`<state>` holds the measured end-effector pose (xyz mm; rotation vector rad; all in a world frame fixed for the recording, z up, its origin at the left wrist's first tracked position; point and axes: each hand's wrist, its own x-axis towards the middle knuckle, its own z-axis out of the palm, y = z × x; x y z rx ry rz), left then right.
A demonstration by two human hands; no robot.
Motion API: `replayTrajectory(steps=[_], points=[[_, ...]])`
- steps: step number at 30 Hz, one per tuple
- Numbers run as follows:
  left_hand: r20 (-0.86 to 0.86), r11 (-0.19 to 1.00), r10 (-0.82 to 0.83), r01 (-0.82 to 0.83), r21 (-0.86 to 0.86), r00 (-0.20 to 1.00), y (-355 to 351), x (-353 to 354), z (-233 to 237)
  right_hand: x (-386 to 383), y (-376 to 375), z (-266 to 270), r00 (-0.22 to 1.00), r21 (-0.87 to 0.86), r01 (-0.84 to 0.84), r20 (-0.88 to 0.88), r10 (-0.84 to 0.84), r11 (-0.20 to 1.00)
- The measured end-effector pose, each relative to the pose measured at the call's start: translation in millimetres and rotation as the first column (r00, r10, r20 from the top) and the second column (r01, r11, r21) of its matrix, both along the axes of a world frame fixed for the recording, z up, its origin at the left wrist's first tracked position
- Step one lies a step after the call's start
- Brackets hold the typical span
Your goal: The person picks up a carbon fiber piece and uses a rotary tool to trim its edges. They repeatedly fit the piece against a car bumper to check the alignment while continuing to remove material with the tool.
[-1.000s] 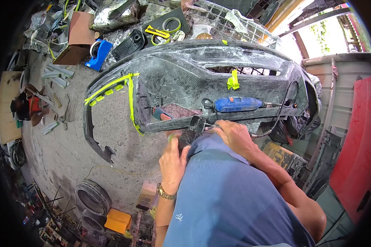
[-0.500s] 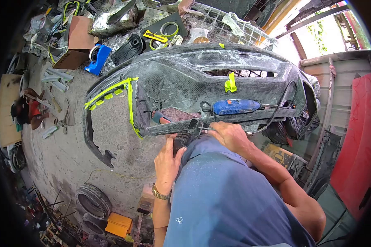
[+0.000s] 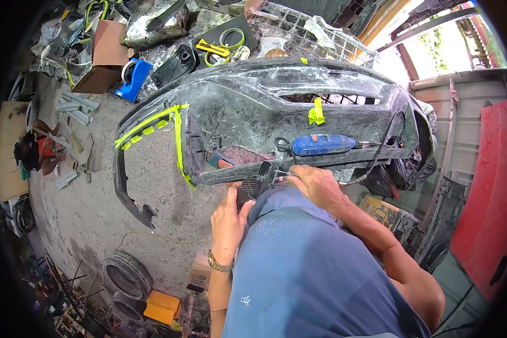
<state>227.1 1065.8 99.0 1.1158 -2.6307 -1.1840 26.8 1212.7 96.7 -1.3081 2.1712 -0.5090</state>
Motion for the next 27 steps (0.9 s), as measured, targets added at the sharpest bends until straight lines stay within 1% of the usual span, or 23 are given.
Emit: replayTrajectory(steps=[1, 2, 4, 5, 7, 8, 10, 11, 13, 14, 15, 16, 17, 18, 19, 20, 22, 23, 26, 27], points=[[0.042, 1.000, 0.000, -0.001, 0.013, 0.999, -1.6, 0.9, 0.4, -0.4, -0.4, -2.8, 1.000, -0.036, 0.000, -0.017, 0.000, 0.999], [0.041, 1.000, 0.000, -0.001, 0.011, 0.999, -3.4, 1.5, 0.0, 1.3, -1.8, -0.8, 1.000, -0.037, 0.000, -0.017, -0.001, 0.999], [0.057, 0.997, 0.002, -0.006, 0.073, 0.998, -6.0, 2.1, -1.8, 6.2, -2.9, 5.8, 0.996, -0.015, -0.064, 0.056, 0.064, 0.998], [0.054, 0.997, 0.001, -0.005, 0.073, 0.999, -7.3, 2.2, -3.2, 5.1, -2.7, 4.8, 0.997, -0.015, -0.063, 0.054, 0.064, 0.998], [0.038, 0.995, 0.012, -0.016, 0.095, 0.999, -9.9, 4.0, -6.3, 2.3, -3.1, -0.6, 0.999, -0.137, 0.040, 0.034, -0.035, 0.990], [0.040, 0.995, 0.012, -0.016, 0.095, 0.999, -10.4, 5.2, -8.2, 0.9, -3.4, -2.7, 0.999, -0.138, 0.040, 0.036, -0.035, 0.990], [-0.011, 0.996, 0.014, -0.013, 0.093, 1.000, -11.1, 6.1, -11.2, -2.1, -3.6, -5.4, 0.999, -0.116, 0.042, 0.001, -0.043, 0.992], [-0.010, 0.995, 0.012, -0.011, 0.095, 1.000, -11.7, 5.2, -9.7, -2.5, -5.2, -2.5, 1.000, -0.082, 0.030, -0.002, -0.031, 0.996], [0.057, 0.992, 0.014, -0.021, 0.123, 0.998, -12.6, 4.0, -5.1, 0.3, -6.1, 0.0, 0.999, -0.065, 0.030, -0.007, -0.031, 0.997], [0.058, 0.992, 0.016, -0.023, 0.124, 0.998, -12.3, 4.3, -6.8, 1.4, -6.8, 0.1, 1.000, -0.051, 0.027, -0.013, -0.028, 0.998], [0.024, 0.995, 0.017, -0.020, 0.097, 1.000, -11.3, 5.3, -10.0, 3.0, -6.5, -1.0, 1.000, -0.050, 0.026, -0.010, -0.026, 0.998], [-0.011, 0.997, 0.018, -0.017, 0.070, 1.000, -10.7, 6.1, -12.3, 5.0, -5.8, -3.1, 0.999, -0.086, 0.033, -0.014, -0.035, 0.996], [-0.008, 0.997, 0.018, -0.018, 0.071, 1.000, -10.4, 6.8, -13.1, 7.0, -5.1, -4.3, 0.999, -0.123, 0.041, -0.018, -0.044, 0.992], [-0.025, 0.997, 0.023, -0.021, 0.069, 0.999, -10.2, 7.2, -13.7, 8.8, -4.8, -3.4, 0.999, -0.121, 0.041, -0.016, -0.044, 0.992], [-0.043, 0.997, 0.027, -0.024, 0.067, 0.999, -10.0, 7.0, -14.1, 10.5, -4.9, -1.4, 0.999, -0.085, 0.027, -0.015, -0.028, 0.996], [-0.043, 0.997, 0.028, -0.025, 0.068, 0.999, -10.4, 5.8, -11.2, 12.3, -4.9, 0.8, 1.000, -0.049, 0.012, -0.014, -0.013, 0.999], [0.069, 0.990, 0.034, -0.043, 0.138, 0.997, -11.6, 2.4, -2.8, 18.2, -4.9, 4.8, 0.999, -0.050, -0.004, -0.041, 0.002, 0.999], [0.069, 0.989, 0.034, -0.043, 0.139, 0.997, -11.2, 1.9, -2.9, 19.8, -4.9, 5.7, 0.998, -0.052, -0.020, -0.067, 0.016, 0.998], [0.062, 0.987, 0.047, -0.056, 0.151, 0.997, -9.1, 2.3, -4.5, 19.8, -4.1, 2.8, 0.998, -0.069, -0.004, -0.065, 0.000, 0.998], [0.023, 0.991, 0.050, -0.052, 0.124, 0.999, -7.4, 3.3, -7.0, 19.5, -4.1, 2.9, 0.998, -0.069, -0.005, -0.065, 0.001, 0.998]])
